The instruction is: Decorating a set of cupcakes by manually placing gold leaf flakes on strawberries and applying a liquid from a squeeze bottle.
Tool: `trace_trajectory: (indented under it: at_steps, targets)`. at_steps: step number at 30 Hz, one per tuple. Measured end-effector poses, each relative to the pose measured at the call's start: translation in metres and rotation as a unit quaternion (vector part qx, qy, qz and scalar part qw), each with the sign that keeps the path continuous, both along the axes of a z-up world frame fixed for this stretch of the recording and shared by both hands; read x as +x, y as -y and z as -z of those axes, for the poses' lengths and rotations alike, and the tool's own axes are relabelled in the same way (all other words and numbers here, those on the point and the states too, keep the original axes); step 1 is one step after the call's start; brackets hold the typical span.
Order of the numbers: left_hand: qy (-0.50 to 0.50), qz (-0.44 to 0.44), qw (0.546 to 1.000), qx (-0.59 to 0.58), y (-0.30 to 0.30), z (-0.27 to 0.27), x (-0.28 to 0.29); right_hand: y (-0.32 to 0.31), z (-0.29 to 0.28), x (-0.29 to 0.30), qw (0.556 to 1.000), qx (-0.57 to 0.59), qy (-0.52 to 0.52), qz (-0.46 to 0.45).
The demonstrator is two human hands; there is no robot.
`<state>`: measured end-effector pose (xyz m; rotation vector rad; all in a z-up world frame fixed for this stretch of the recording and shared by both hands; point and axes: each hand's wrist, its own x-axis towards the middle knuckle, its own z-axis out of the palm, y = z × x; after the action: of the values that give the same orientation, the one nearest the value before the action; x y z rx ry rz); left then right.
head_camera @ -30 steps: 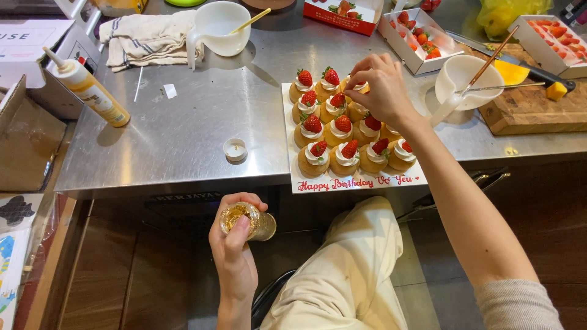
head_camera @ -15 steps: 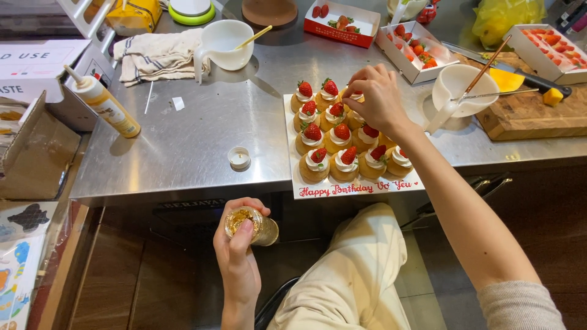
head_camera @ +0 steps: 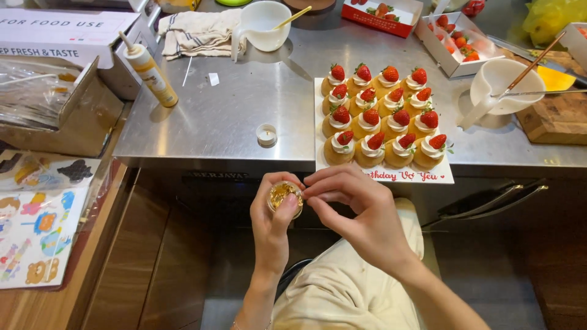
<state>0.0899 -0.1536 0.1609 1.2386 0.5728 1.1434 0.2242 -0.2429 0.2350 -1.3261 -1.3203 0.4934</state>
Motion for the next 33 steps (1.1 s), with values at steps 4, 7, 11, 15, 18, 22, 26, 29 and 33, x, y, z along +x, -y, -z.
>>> trace_trajectory:
  at_steps: [4,7,11,15,18,22,26,29,33]
  targets:
    - [0.016,-0.019,0.999,0.032,0.011,-0.008,-0.001,0.008,0.009,-0.016,0.998,0.017,-0.042,0.037]
    - [-0.092,-0.128,0.972,0.176,0.014,-0.016,-0.004,0.014,0.012,-0.020,0.994,0.014,-0.095,0.043]
    - [-0.129,-0.177,0.944,0.246,0.018,-0.022,-0.004,0.018,0.019,-0.021,0.989,0.022,-0.135,0.048]
    - [-0.147,-0.202,0.927,0.279,0.019,-0.020,-0.001,0.017,0.019,-0.021,0.988,0.023,-0.138,0.065]
    - [-0.143,-0.196,0.931,0.273,0.019,-0.019,0.000,0.015,0.022,-0.020,0.987,0.022,-0.139,0.072]
    - [-0.101,-0.168,0.951,0.239,0.010,-0.001,0.002,0.009,0.035,-0.006,0.986,0.018,-0.152,0.062]
    - [-0.065,-0.124,0.974,0.176,0.007,0.006,0.003,0.008,0.024,0.004,0.981,0.025,-0.182,0.060]
    - [-0.040,-0.094,0.989,0.108,0.008,0.003,0.005,0.010,0.007,0.049,0.987,0.042,-0.112,0.108]
    - [-0.032,-0.106,0.993,0.044,-0.002,0.011,0.000,-0.003,-0.007,0.192,0.955,0.038,0.142,0.260]
